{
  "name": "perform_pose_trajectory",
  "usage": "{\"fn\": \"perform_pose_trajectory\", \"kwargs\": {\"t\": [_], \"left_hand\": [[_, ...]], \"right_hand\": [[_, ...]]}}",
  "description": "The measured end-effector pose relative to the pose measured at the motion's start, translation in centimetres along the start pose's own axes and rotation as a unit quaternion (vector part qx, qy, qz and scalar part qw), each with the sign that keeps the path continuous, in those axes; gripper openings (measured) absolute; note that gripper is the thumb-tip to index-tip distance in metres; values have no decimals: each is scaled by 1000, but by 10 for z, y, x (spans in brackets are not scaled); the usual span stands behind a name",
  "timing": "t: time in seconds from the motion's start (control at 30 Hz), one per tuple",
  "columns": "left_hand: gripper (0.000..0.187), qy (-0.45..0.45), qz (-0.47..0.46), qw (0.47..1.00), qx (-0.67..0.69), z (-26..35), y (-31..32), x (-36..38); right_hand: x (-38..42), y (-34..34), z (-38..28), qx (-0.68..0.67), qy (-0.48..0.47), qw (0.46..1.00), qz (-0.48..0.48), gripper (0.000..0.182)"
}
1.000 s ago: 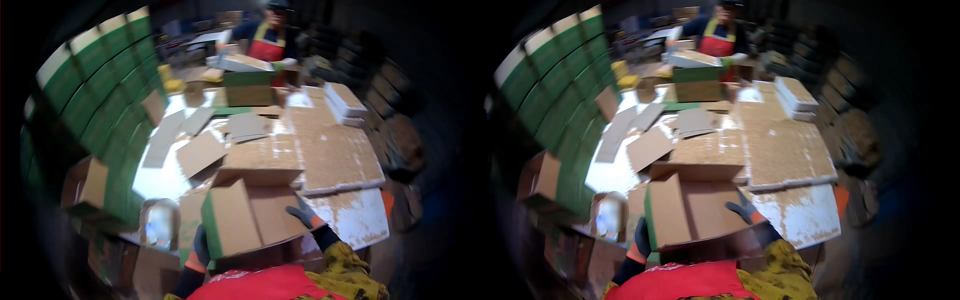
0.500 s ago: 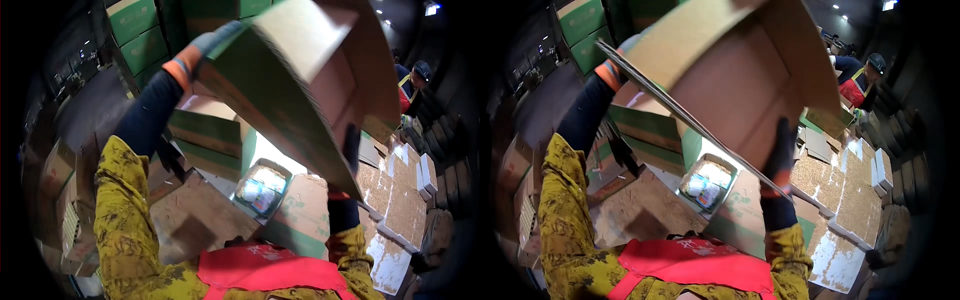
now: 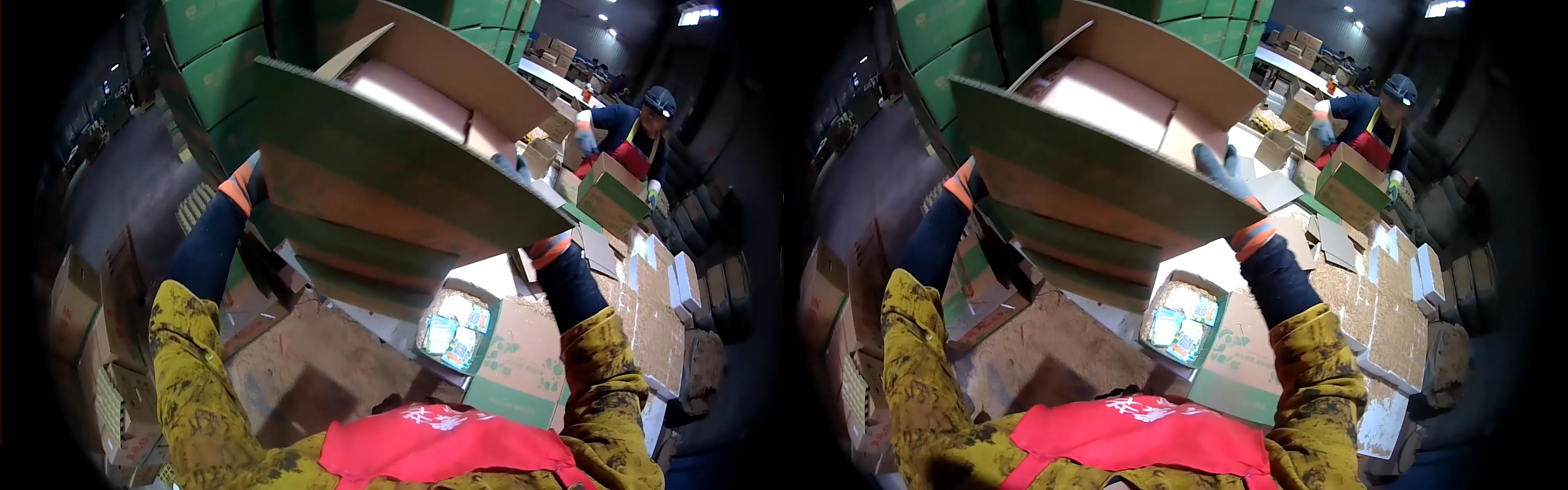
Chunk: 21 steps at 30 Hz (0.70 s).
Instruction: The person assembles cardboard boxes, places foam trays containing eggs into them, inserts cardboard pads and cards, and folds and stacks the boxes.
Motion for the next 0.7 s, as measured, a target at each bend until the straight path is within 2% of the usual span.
{"fn": "perform_pose_trajectory", "kwargs": {"t": [0.13,0.17,0.23,0.27,0.3,0.33,0.37,0.4,0.47,0.5,0.53,0.6,0.63,0.7], "left_hand": [[46,-48,26,998,43,-55,-34,-5],[45,-61,29,996,58,-68,-39,-4],[45,-82,36,992,89,-94,-47,2],[45,-75,35,992,93,-105,-52,6],[42,27,-6,1000,12,-132,-79,-11],[40,140,-31,987,-71,-158,-106,-22],[38,249,-39,958,-135,-183,-131,-28],[39,166,-3,981,-101,-188,-129,-22],[41,101,53,991,-76,-183,-116,-3],[42,92,78,989,-83,-186,-115,5],[43,97,107,985,-92,-187,-113,14],[46,162,190,960,-126,-181,-96,56],[47,220,222,939,-146,-177,-72,95],[50,310,210,913,-161,-192,7,185]], "right_hand": [[-4,2,17,24,13,998,-50,38],[-5,4,26,55,-14,996,-65,36],[-1,14,41,168,-148,970,-97,33],[0,13,53,172,-156,970,-76,31],[-5,29,36,33,-20,999,5,30],[-1,45,19,-134,87,980,122,28],[-5,45,18,-34,13,995,96,29],[0,43,16,-38,9,995,97,31],[9,47,8,-72,4,992,107,37],[15,46,5,-59,-18,991,118,41],[25,36,7,139,-208,959,130,43],[55,21,37,183,-211,954,113,49],[79,10,72,1,-45,992,114,54],[158,-25,100,36,95,991,84,59]]}}
Point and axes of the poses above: each hand's wrist, its own x-axis away from the middle knuckle, its own y-axis out of the palm, z = x × y, the point moved 9 cm from there along -x, towards the middle knuckle, and after that the axes turned 1 degree about z, right-handed, at the moved point
